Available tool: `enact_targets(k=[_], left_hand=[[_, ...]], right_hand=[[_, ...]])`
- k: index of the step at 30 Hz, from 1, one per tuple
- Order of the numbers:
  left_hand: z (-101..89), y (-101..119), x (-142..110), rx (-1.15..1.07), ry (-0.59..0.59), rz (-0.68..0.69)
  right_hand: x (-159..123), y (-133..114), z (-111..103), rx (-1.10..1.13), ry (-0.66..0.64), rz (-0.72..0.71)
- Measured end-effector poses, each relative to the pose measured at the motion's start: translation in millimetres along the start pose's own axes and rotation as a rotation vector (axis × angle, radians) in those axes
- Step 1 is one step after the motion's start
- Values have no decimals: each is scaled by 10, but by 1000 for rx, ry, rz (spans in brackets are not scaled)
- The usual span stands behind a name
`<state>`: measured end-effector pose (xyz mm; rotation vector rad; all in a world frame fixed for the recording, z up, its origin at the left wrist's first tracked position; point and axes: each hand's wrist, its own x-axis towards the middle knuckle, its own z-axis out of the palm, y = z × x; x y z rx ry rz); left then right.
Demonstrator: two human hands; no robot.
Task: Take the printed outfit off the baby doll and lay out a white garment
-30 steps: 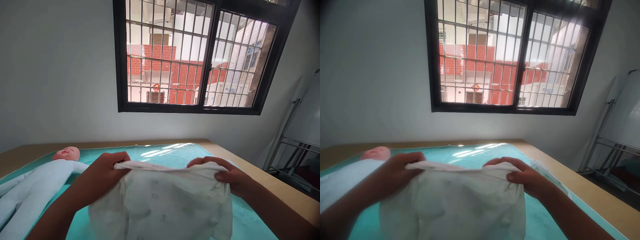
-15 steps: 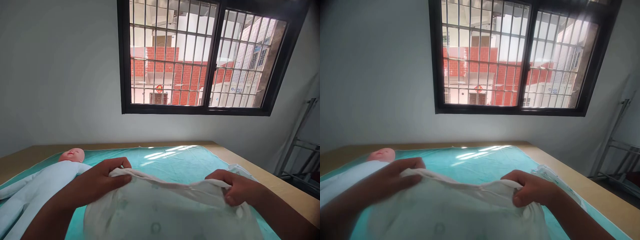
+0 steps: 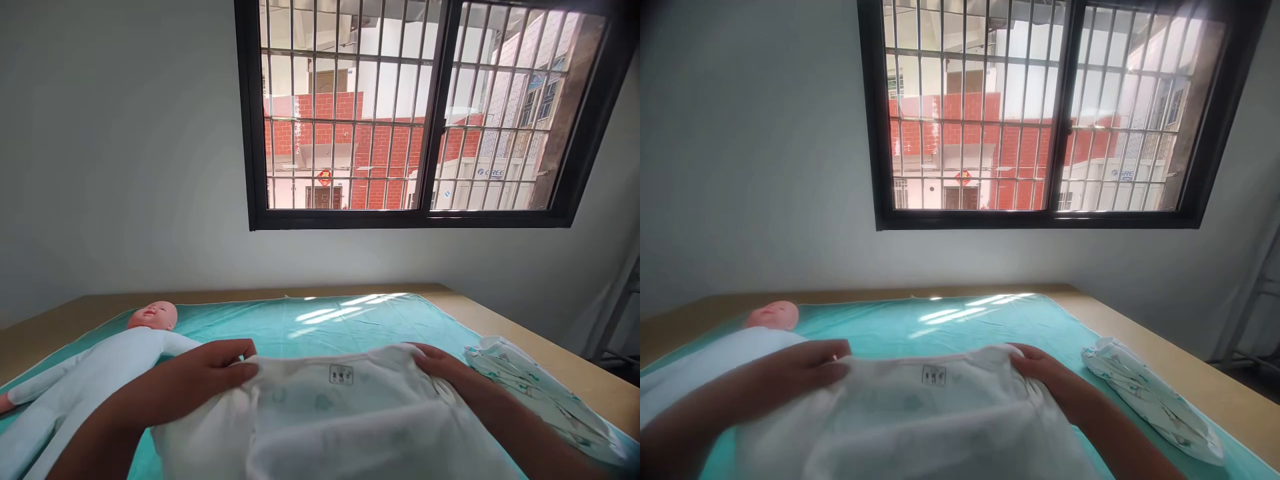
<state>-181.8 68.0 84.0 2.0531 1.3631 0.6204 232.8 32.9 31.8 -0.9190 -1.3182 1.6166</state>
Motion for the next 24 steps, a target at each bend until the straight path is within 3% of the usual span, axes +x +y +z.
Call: enact_targets(k=[2, 3, 5, 7, 10, 14, 20, 22, 24], left_hand=[[153, -121, 275, 35, -111, -35], [273, -222, 423, 71, -89, -37], [578, -483, 703, 205, 70, -69], [893, -757, 921, 297, 218, -187], [1175, -1039, 1075, 362, 213, -267], [1148, -1107, 1048, 332, 146, -292], [1117, -1166, 1049, 275, 146, -220], [1149, -1216, 1085, 274, 193, -202], [1164, -1255, 1106, 285, 252, -207]], right_hand=[[233, -19, 1, -136, 30, 43], [375, 19, -37, -259, 57, 67], [684, 193, -171, -558, 179, 104], [967, 448, -338, -828, 402, 92], [1198, 781, -555, -903, 551, 62], [1052, 830, -768, -879, 459, 92], [616, 622, -1015, -488, -1, 265], [642, 683, -1081, -413, 90, 182], [746, 792, -1135, -427, 316, 34]])
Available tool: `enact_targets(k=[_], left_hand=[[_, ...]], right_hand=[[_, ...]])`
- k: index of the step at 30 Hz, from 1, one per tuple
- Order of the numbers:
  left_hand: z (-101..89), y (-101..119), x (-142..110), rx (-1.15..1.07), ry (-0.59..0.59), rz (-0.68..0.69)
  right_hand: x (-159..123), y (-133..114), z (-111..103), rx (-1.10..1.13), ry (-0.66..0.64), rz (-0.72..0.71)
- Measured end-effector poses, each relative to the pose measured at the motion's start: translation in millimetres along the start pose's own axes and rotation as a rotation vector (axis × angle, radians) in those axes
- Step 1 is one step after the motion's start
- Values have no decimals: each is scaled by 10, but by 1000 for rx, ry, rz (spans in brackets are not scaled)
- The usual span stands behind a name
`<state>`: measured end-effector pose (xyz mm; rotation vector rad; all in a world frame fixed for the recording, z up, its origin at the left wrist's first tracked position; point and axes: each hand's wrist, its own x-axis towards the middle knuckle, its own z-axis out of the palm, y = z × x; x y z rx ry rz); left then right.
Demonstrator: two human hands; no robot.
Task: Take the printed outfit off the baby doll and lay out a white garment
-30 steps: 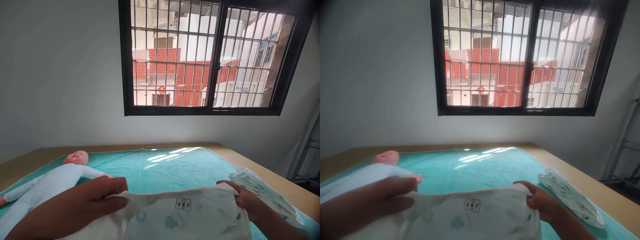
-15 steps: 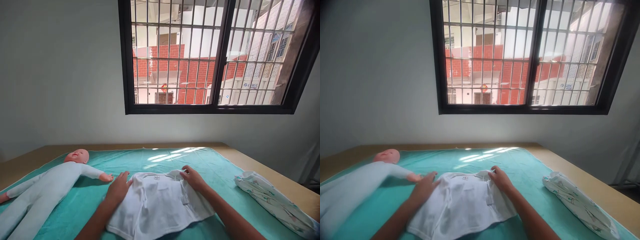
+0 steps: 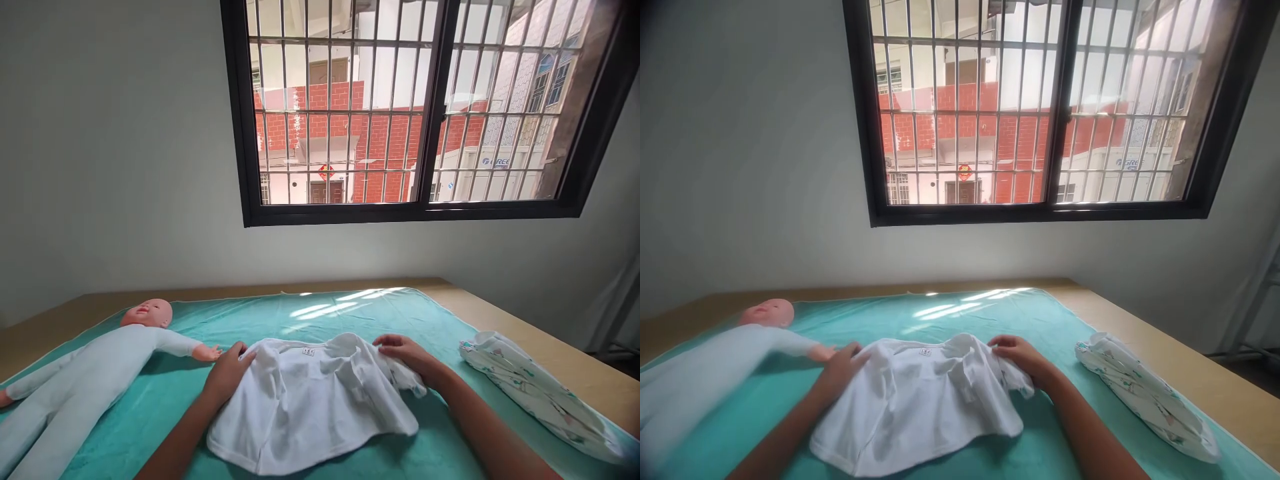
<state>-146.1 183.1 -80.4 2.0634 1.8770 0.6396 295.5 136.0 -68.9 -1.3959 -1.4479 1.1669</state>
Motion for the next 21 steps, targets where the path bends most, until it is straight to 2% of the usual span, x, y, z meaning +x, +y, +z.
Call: enact_targets(k=[2, 5, 8, 12, 13, 15, 18, 19, 21], left_hand=[[6, -20, 2, 26, 56, -33], [0, -18, -26, 79, 107, -61], [17, 65, -76, 144, 154, 3], [77, 387, -223, 177, 259, 294], [96, 506, -287, 150, 243, 374], [147, 764, -455, 82, 112, 499], [268, 1119, -753, 53, -214, 644], [319, 1210, -844, 70, -285, 691], [423, 1342, -990, 141, -327, 748]], right_hand=[[123, 103, 50, -34, 219, -81], [231, 195, 106, -108, 372, -152], [240, 214, 122, -216, 442, -206], [228, 178, 95, -346, 391, -188], [228, 163, 76, -379, 351, -168], [221, 131, 18, -437, 258, -113], [181, 103, -99, -475, 127, -44], [162, 106, -135, -473, 95, -36], [129, 132, -190, -459, 79, -46]])
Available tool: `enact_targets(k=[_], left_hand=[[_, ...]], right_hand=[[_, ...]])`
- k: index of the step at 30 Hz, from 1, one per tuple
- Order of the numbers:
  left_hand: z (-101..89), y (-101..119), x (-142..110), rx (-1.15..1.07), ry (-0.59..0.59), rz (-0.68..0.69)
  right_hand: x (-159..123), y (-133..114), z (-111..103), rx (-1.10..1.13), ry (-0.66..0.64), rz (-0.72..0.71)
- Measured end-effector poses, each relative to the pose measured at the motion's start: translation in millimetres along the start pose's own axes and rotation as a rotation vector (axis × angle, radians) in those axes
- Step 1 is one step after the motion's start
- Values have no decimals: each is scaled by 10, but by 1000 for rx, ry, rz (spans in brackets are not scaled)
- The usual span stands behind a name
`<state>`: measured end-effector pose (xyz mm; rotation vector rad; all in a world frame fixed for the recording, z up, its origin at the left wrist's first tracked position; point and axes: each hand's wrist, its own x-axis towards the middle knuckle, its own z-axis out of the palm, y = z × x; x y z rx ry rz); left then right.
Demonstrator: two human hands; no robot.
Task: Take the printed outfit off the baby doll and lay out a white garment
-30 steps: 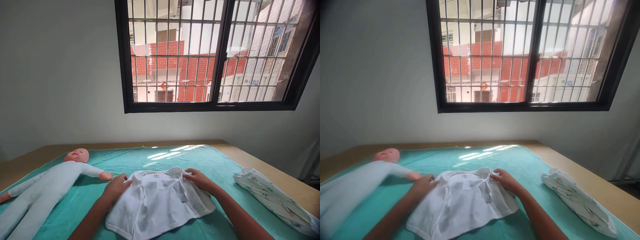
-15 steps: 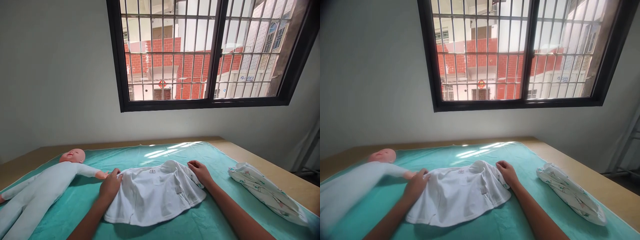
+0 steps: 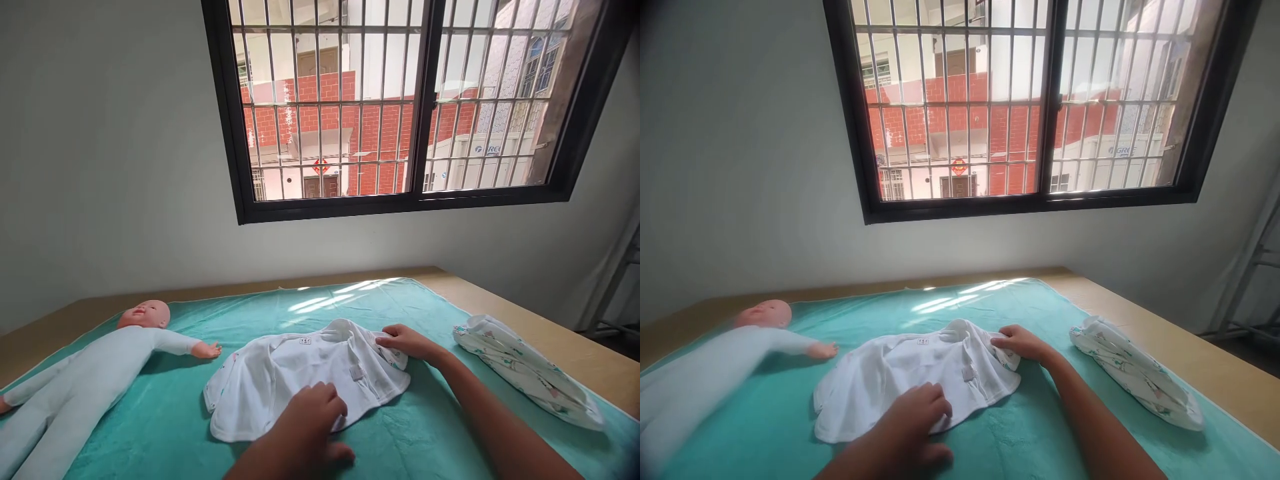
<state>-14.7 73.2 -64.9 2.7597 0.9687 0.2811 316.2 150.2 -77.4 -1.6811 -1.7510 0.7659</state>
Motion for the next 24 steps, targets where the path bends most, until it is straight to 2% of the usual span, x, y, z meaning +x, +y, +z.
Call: enact_targets(k=[3, 7, 12, 18, 21, 24], left_hand=[[119, 134, 24, 166, 0, -35], [167, 148, 20, 307, 18, -24], [147, 208, -49, 7, 93, -38], [185, 231, -32, -387, -1, -93], [111, 119, 23, -515, 141, -201], [-19, -34, 26, -424, 304, -302]], right_hand=[[-10, 74, 23, 13, 107, -25], [23, 99, 148, -39, 313, -62], [15, 17, 266, -220, 503, -138], [-30, -75, 270, -413, 630, -217], [-65, -167, 298, -468, 663, -242], [-93, -264, 379, -502, 609, -275]])
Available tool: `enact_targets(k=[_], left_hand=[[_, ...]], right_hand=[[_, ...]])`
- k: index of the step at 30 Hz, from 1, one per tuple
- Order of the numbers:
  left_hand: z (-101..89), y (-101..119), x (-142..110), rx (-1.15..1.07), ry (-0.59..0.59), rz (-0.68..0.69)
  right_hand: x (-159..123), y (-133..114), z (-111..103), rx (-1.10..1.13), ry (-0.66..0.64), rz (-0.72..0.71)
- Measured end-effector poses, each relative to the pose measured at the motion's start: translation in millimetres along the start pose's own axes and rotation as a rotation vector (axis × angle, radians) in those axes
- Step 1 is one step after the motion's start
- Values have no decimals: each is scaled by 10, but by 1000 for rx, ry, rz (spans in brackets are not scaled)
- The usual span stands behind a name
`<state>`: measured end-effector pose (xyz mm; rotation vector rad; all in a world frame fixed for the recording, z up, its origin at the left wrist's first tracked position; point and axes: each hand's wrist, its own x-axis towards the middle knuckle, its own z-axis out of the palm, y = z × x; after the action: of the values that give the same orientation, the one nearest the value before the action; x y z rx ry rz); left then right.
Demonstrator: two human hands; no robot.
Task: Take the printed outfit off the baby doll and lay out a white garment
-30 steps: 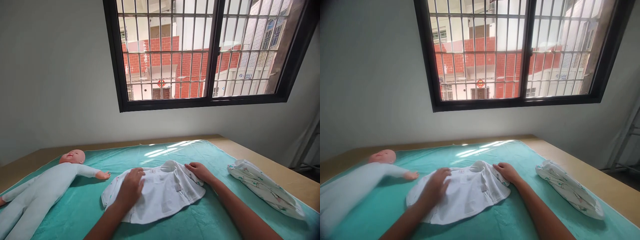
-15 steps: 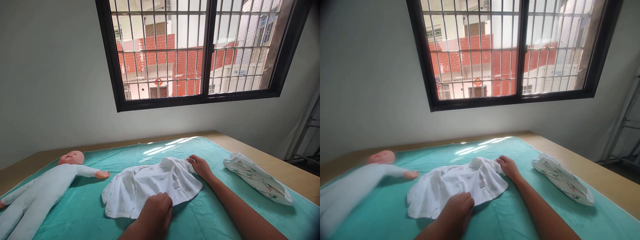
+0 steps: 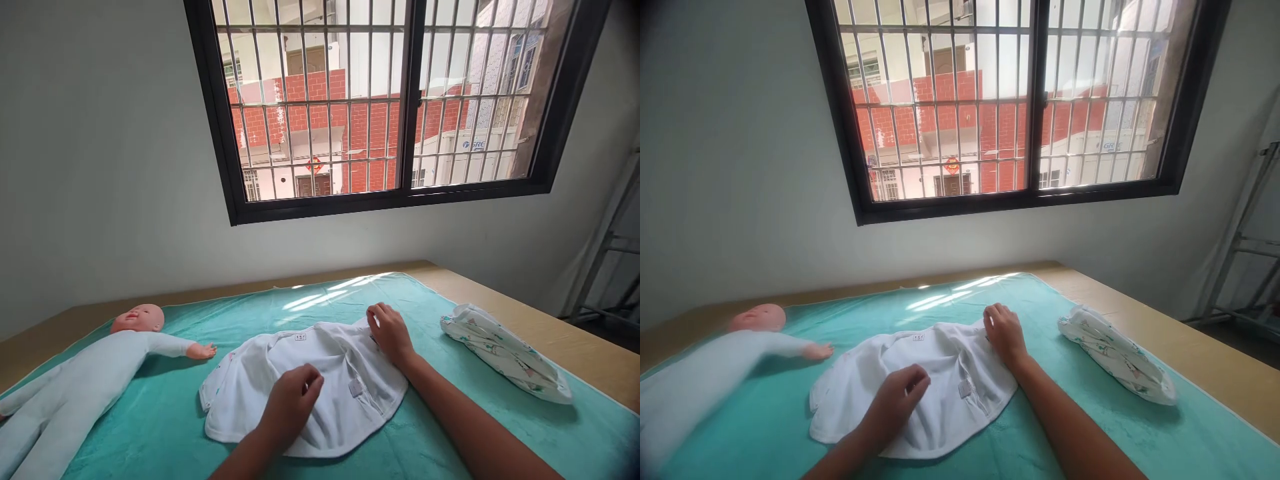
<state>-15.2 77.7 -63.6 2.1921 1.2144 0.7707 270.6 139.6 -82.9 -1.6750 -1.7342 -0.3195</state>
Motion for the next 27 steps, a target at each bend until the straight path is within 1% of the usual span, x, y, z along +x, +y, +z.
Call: enact_targets(k=[1, 3, 5, 7, 9, 11, 15, 17, 19, 22, 24, 25, 27], left_hand=[[-57, -33, 3, 61, 19, -1], [-158, -119, -46, 204, 15, 41], [-235, -227, -167, 347, 9, 86], [-293, -343, -333, 450, -8, 67], [-338, -446, -496, 499, -60, 13], [-368, -522, -621, 525, -112, -5], [-371, -603, -723, 596, -189, 85], [-354, -632, -721, 629, -195, 165], [-336, -664, -702, 661, -148, 286], [-307, -721, -656, 698, -20, 505], [-281, -764, -624, 723, 64, 625], [-264, -786, -611, 739, 103, 668], [-218, -830, -596, 767, 158, 701]], right_hand=[[-13, -36, 10, 2, -32, -20], [-44, -83, 35, 15, -116, -66], [-76, -97, 54, 34, -205, -119], [-101, -91, 61, 49, -265, -155], [-115, -84, 61, 55, -280, -168], [-121, -84, 62, 56, -272, -175], [-118, -86, 80, 61, -254, -211], [-113, -75, 95, 74, -257, -221], [-109, -55, 108, 89, -264, -205], [-104, -16, 125, 107, -276, -147], [-92, 13, 137, 120, -279, -97], [-76, 25, 145, 125, -279, -65], [-15, 37, 169, 138, -282, 8]])
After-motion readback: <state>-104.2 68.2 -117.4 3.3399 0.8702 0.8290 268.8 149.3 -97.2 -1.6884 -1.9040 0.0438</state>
